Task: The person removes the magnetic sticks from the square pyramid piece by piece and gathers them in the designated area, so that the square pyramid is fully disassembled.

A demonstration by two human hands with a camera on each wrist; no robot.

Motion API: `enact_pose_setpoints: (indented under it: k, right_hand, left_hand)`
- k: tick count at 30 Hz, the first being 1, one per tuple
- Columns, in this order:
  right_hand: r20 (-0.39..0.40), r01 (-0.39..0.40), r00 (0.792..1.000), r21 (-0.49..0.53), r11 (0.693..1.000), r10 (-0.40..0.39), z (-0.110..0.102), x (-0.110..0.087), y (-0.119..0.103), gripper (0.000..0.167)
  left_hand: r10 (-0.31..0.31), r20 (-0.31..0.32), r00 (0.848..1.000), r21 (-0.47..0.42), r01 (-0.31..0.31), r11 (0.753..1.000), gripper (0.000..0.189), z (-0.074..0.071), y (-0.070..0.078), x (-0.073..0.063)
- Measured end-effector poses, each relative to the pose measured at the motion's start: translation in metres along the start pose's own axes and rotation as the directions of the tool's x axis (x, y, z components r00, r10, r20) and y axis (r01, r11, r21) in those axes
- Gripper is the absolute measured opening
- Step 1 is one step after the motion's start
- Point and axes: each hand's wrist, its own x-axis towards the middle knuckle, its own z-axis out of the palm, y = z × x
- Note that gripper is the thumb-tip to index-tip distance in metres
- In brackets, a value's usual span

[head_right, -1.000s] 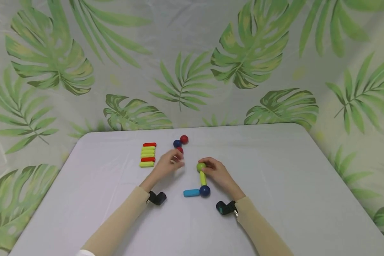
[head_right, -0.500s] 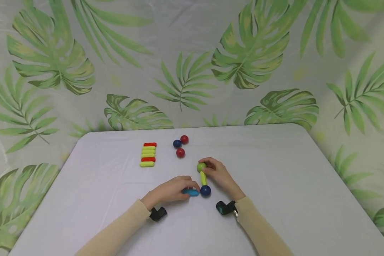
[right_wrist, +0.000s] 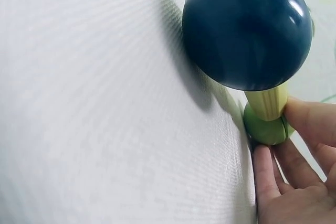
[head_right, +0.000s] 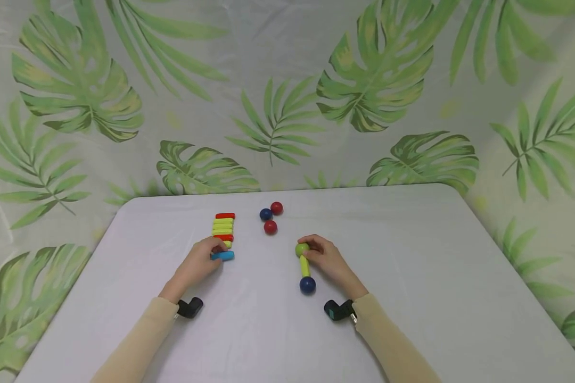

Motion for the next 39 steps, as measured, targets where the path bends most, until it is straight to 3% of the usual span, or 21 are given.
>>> enact_pose_setpoints:
  k: [4,8,12,15,17,20,24,28,31,35,37,39]
  right_hand:
    - [0.002,0.001,1.0,0.008,1.0,-0.001,0.0,-0.001,-0.002,0.03]
    - [0.003,0.004,1.0,0.004,1.0,-0.004,0.001,-0.001,-0.004,0.03]
    - [0.008,0.006,1.0,0.006,1.0,-0.006,0.0,-0.003,-0.005,0.032]
    - [0.003,0.019,1.0,-0.007,1.0,-0.018,-0.001,-0.005,-0.005,0.033]
    - [-0.015,0.015,1.0,-0.037,0.999,-0.016,-0.001,-0.006,-0.006,0.032]
    - [-0.056,-0.005,0.998,-0.103,0.995,-0.001,0.002,-0.007,-0.007,0.029]
    - [-0.053,-0.004,0.999,-0.153,0.988,-0.004,0.002,-0.009,-0.006,0.028]
    - [0.021,0.024,1.0,-0.085,0.996,-0.022,-0.004,-0.012,-0.003,0.029]
    - [0.046,0.016,0.999,-0.033,0.999,-0.014,-0.008,-0.013,0.0,0.033]
    - [0.045,0.022,0.999,-0.05,0.998,-0.02,-0.007,-0.013,-0.001,0.033]
    - [0.044,0.029,0.999,-0.072,0.997,-0.026,-0.005,-0.013,-0.003,0.034]
    - [0.037,0.017,0.999,-0.086,0.996,-0.014,-0.003,-0.013,-0.005,0.034]
  left_hand:
    - [-0.015,-0.046,0.999,0.094,0.019,0.995,0.019,-0.006,-0.008,0.003]
    - [-0.028,-0.077,0.997,0.143,0.039,0.989,0.019,-0.007,-0.006,0.005]
    - [0.036,-0.055,0.998,0.131,-0.029,0.991,0.023,-0.002,0.005,0.006]
    - [0.124,0.029,0.992,0.03,-0.124,0.992,0.022,0.008,0.023,0.005]
    - [0.174,0.117,0.978,-0.058,-0.168,0.984,0.021,0.017,0.037,0.004]
    - [0.224,0.253,0.941,-0.144,-0.192,0.971,0.031,0.033,0.056,0.002]
    - [0.255,0.361,0.897,-0.091,-0.238,0.967,0.047,0.052,0.07,0.003]
    - [0.276,0.392,0.877,-0.024,-0.291,0.957,0.043,0.061,0.076,0.007]
    - [0.28,0.391,0.877,-0.006,-0.301,0.953,0.033,0.059,0.076,0.011]
    - [0.286,0.352,0.891,0.039,-0.319,0.947,0.025,0.051,0.068,0.017]
    - [0.278,0.315,0.907,0.029,-0.302,0.953,0.024,0.046,0.062,0.018]
    - [0.251,0.268,0.93,-0.043,-0.249,0.968,0.026,0.041,0.055,0.017]
